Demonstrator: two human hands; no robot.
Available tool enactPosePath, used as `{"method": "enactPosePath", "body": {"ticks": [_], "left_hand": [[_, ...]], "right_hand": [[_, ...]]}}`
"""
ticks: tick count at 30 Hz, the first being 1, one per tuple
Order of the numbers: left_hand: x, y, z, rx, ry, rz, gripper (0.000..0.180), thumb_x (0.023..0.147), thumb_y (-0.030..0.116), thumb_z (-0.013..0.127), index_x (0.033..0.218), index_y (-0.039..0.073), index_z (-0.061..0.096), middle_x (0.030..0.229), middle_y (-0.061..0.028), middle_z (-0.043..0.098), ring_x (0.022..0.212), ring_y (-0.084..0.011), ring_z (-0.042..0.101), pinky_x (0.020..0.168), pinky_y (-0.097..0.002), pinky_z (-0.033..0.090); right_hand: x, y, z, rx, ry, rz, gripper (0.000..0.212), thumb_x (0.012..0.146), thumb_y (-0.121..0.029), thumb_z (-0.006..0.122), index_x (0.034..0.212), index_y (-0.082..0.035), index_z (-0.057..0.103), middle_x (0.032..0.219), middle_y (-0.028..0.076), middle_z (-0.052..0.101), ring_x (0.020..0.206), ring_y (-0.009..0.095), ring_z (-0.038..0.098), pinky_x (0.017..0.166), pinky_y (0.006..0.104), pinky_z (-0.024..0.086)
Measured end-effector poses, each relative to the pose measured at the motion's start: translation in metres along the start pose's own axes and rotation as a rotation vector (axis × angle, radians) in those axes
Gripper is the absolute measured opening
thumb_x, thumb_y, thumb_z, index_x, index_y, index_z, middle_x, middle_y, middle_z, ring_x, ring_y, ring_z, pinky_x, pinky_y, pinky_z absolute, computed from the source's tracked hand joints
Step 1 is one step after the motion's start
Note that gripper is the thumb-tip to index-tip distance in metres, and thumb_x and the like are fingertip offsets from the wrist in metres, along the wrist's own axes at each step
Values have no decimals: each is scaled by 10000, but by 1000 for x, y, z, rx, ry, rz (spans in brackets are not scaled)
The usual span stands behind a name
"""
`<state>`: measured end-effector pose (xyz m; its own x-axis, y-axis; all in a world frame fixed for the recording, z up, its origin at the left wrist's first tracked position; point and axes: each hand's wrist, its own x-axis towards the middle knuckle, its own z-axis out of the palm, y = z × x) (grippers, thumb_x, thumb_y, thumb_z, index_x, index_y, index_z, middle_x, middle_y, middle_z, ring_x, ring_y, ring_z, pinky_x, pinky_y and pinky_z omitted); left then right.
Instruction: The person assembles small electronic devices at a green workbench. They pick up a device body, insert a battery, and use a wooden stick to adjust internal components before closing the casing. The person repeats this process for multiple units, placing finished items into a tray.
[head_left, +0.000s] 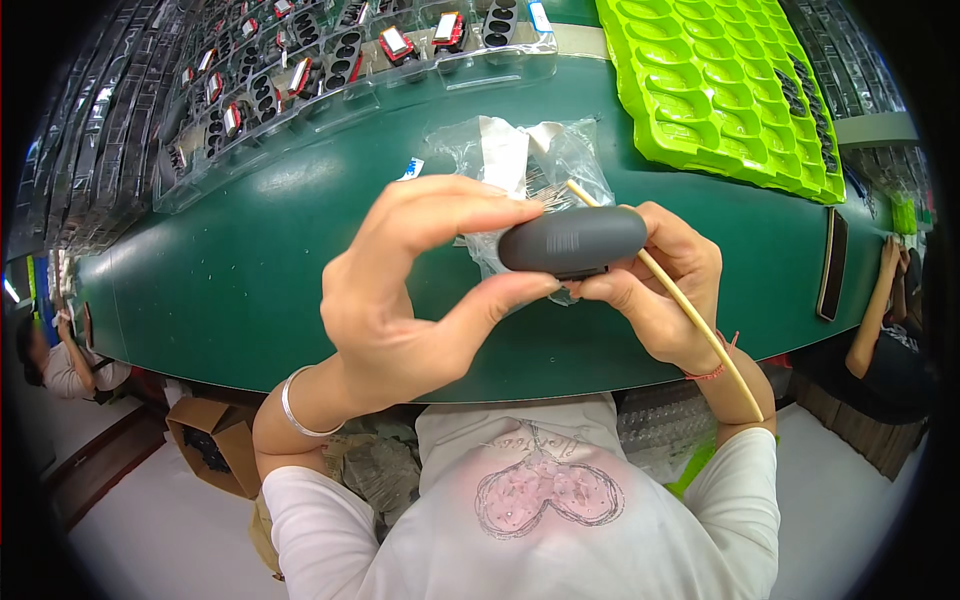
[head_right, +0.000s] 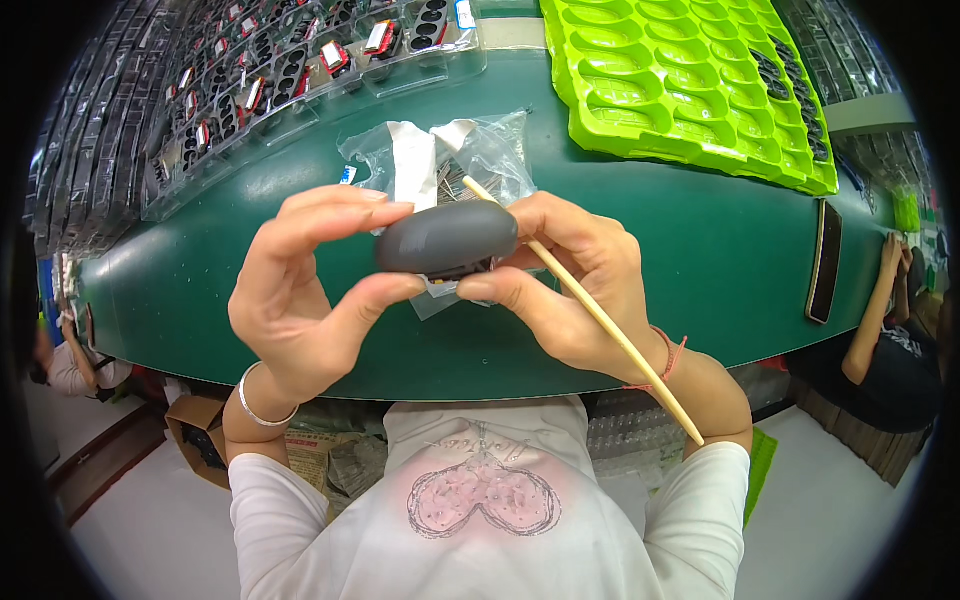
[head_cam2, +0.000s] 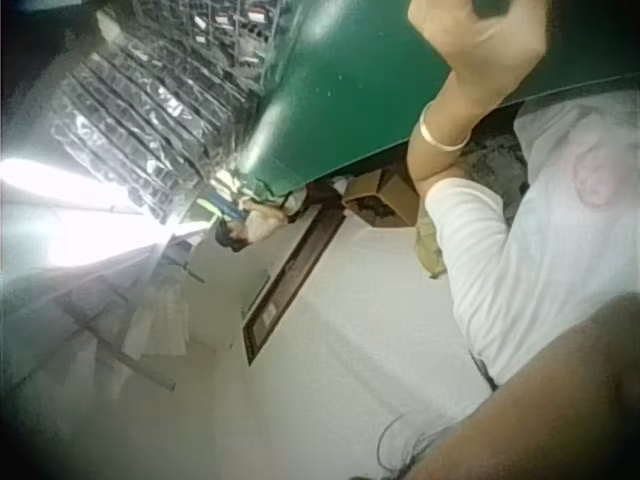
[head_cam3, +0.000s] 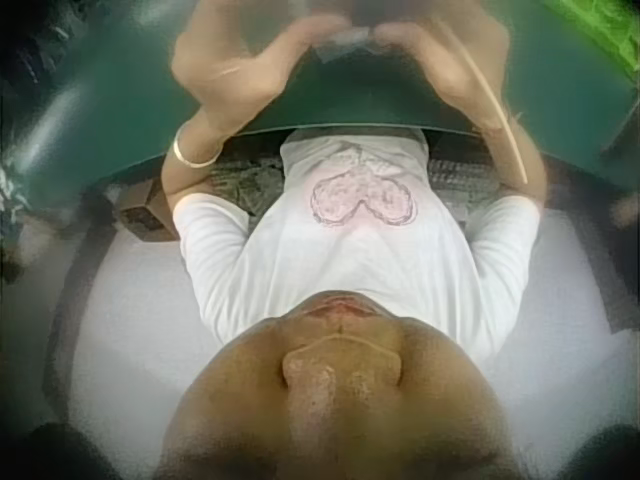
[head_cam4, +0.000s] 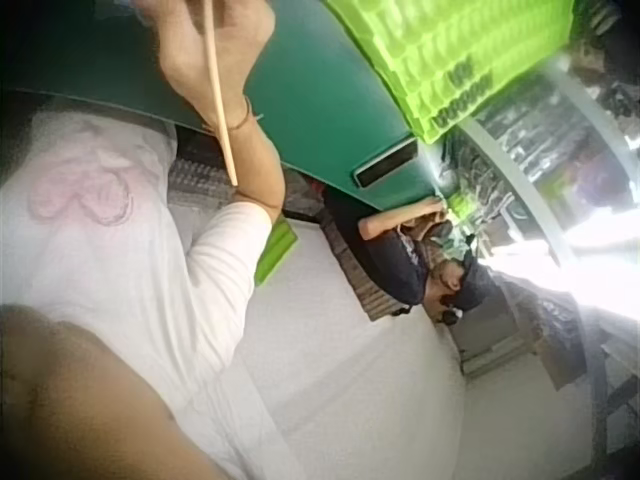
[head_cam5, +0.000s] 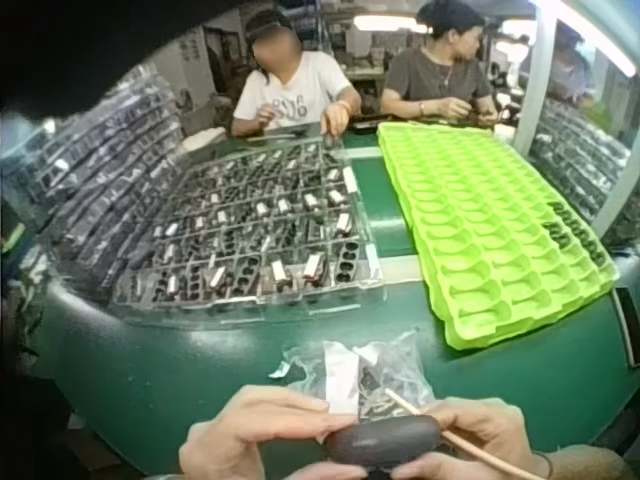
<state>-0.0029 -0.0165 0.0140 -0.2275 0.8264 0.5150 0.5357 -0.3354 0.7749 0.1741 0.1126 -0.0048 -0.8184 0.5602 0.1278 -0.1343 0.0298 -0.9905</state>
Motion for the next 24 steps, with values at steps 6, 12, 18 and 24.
{"method": "enactPosePath", "body": {"ticks": [6, 12, 18, 24], "left_hand": [[5, 8, 0, -227, 8, -284, 402, 752, 7, 759, 1098, -39, 560, 947, -151, 683, 986, -210, 622, 879, -346, 479], [1, 5, -2, 127, 3, 103, 568, 667, 2, 823, 1146, -8, 516, 955, -147, 693, 979, -249, 611, 858, -348, 493], [6, -5, 0, 78, 13, 89, 447, 814, 139, 740, 1174, -27, 532, 970, -144, 694, 1010, -251, 621, 868, -349, 490], [2, 4, -2, -242, 8, -298, 437, 822, 91, 727, 1191, -41, 534, 987, -149, 690, 955, -200, 651, 893, -324, 472]], "right_hand": [[3, -4, 0, -163, -90, -189, 247, 711, 43, 763, 913, 30, 622, 840, 118, 666, 745, 152, 657, 658, 259, 511], [2, -1, 2, -118, -61, -164, 237, 717, 45, 759, 909, 44, 620, 837, 125, 662, 734, 159, 652, 658, 254, 522], [-2, -5, 4, -12, 2, -6, 231, 756, -7, 753, 937, 40, 618, 853, 98, 645, 735, 127, 624, 671, 251, 522], [2, -6, -2, 182, -50, 160, 207, 847, -54, 696, 1000, 5, 569, 895, 65, 626, 779, 99, 627, 665, 222, 516]]}}
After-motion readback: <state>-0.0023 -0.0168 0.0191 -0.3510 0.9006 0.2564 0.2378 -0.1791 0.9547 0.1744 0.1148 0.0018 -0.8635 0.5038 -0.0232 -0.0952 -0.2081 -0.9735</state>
